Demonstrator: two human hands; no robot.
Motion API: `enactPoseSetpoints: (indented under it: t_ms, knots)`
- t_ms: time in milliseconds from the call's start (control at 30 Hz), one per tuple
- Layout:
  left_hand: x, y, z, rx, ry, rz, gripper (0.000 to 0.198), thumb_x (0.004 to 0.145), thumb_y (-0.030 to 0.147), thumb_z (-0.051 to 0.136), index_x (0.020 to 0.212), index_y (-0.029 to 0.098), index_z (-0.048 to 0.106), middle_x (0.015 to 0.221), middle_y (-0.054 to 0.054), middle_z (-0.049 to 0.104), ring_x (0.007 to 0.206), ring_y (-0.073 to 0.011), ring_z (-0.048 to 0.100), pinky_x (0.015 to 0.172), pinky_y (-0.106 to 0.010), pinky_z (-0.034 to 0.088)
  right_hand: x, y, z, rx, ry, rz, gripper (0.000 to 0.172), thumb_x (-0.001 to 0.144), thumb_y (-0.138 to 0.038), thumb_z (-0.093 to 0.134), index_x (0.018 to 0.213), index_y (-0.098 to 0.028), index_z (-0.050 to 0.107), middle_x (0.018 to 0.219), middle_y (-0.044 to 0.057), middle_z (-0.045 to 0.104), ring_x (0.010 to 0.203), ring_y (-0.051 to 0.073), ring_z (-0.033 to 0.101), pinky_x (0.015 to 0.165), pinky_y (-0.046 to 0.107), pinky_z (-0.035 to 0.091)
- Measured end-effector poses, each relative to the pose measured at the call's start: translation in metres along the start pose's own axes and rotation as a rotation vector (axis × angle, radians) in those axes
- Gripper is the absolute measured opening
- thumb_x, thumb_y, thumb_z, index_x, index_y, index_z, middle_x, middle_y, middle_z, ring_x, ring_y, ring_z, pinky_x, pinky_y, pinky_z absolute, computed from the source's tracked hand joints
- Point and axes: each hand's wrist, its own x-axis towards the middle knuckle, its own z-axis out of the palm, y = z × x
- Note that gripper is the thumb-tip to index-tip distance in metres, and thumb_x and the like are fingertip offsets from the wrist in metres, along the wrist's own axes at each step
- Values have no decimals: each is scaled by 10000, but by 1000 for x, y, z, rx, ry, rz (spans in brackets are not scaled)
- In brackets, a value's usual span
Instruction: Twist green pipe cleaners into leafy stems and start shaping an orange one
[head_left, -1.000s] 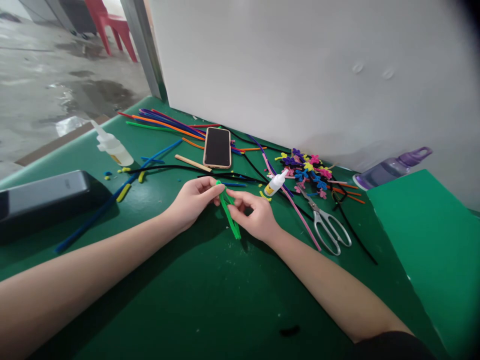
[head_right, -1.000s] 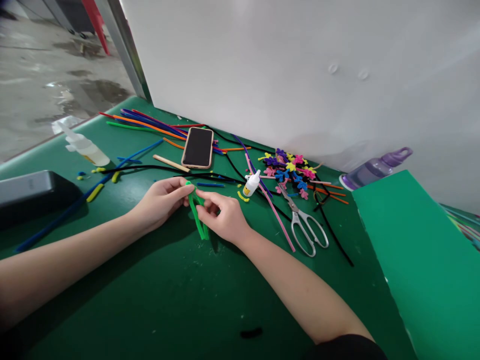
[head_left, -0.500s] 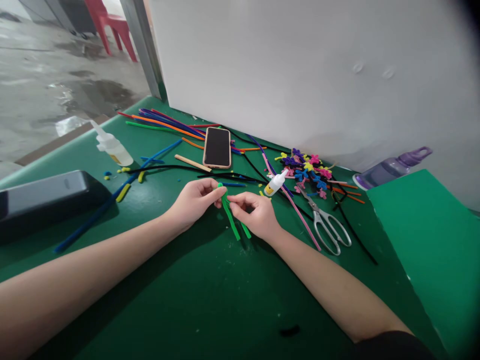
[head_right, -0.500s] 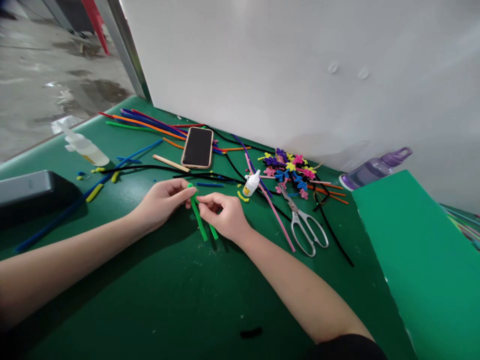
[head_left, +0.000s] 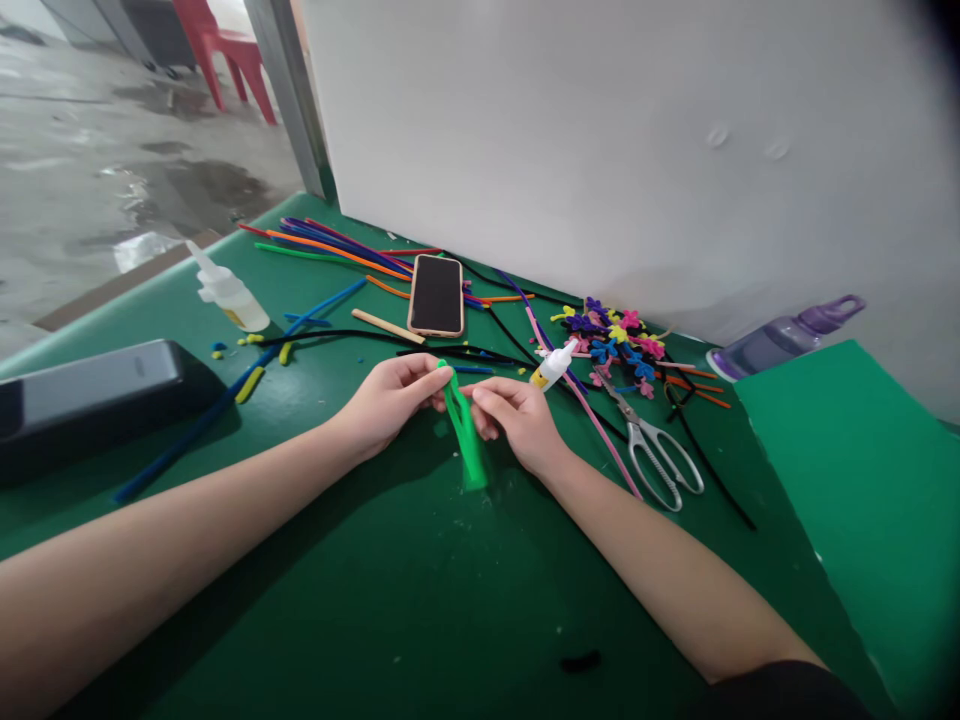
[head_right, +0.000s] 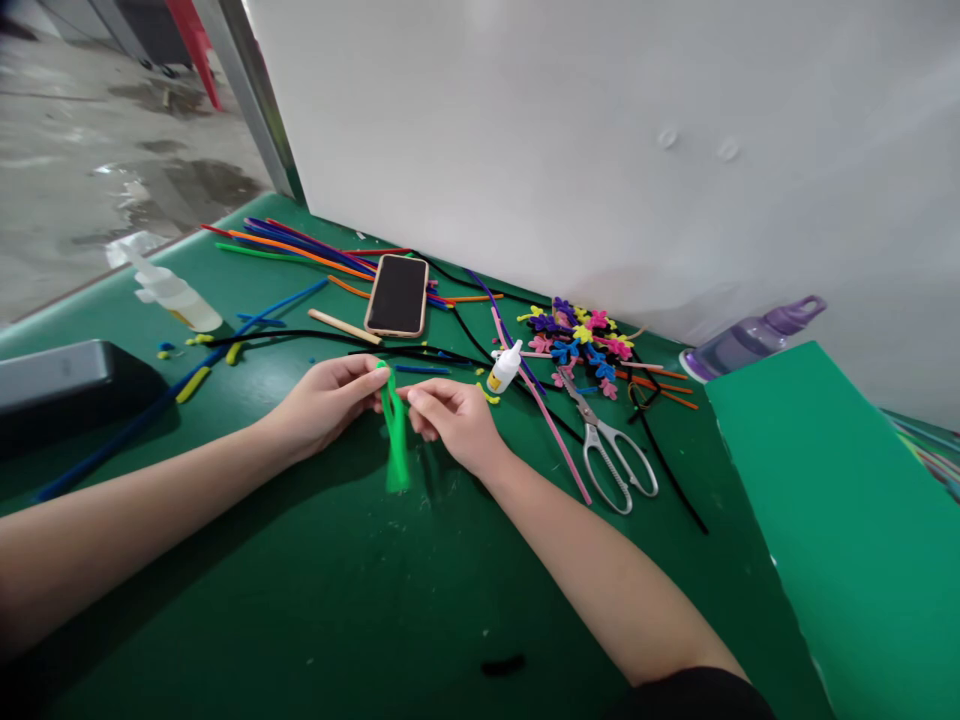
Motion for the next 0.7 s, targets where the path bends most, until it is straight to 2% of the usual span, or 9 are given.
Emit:
enactPoseSetpoints:
  t_ms: [133, 233, 467, 567, 700]
  knots:
    - [2, -2, -2, -231, -52, -37, 190, 801, 274, 637, 696, 146, 544, 627, 27, 539, 583, -72, 514, 614, -208, 434, 2, -2, -2, 12, -2, 30, 170, 814, -330, 594, 868, -188, 671, 580, -45, 557, 441, 59, 464, 450, 202, 421]
    - [2, -2, -2, -291, -75, -44, 157, 798, 260, 645, 732, 141, 567, 643, 22, 554, 590, -72, 525, 625, -208, 455, 2, -4, -1, 58, -94, 67, 204, 823, -357, 596, 859, -175, 679, 632, -18, 610, 491, 75, 540, 510, 214, 474]
    - [-2, 0, 0, -263, -202, -3, 158, 823, 262, 619, 745, 133, 571, 659, 7, 558, 562, -85, 526, 521, -201, 451, 0, -3, 1, 253, -294, 197, 344, 879, -436, 508, 952, -138, 665, 719, 48, 676, 598, 124, 636, 640, 281, 536]
    - [-3, 0, 0, -235, -247, 12, 148, 833, 257, 605, 755, 136, 573, 670, 13, 527, 547, -83, 515, 495, -204, 443, -1, -2, 0, 289, -321, 219, 339, 874, -428, 523, 974, -133, 658, 749, 56, 681, 604, 123, 639, 662, 288, 538]
    - [-3, 2, 0, -191, -247, 39, 151, 827, 241, 611, 733, 127, 582, 707, 12, 508, 573, -72, 495, 521, -198, 443, -1, -2, -1, 362, -362, 246, 293, 864, -381, 558, 986, -131, 649, 774, 51, 675, 614, 119, 641, 666, 285, 540]
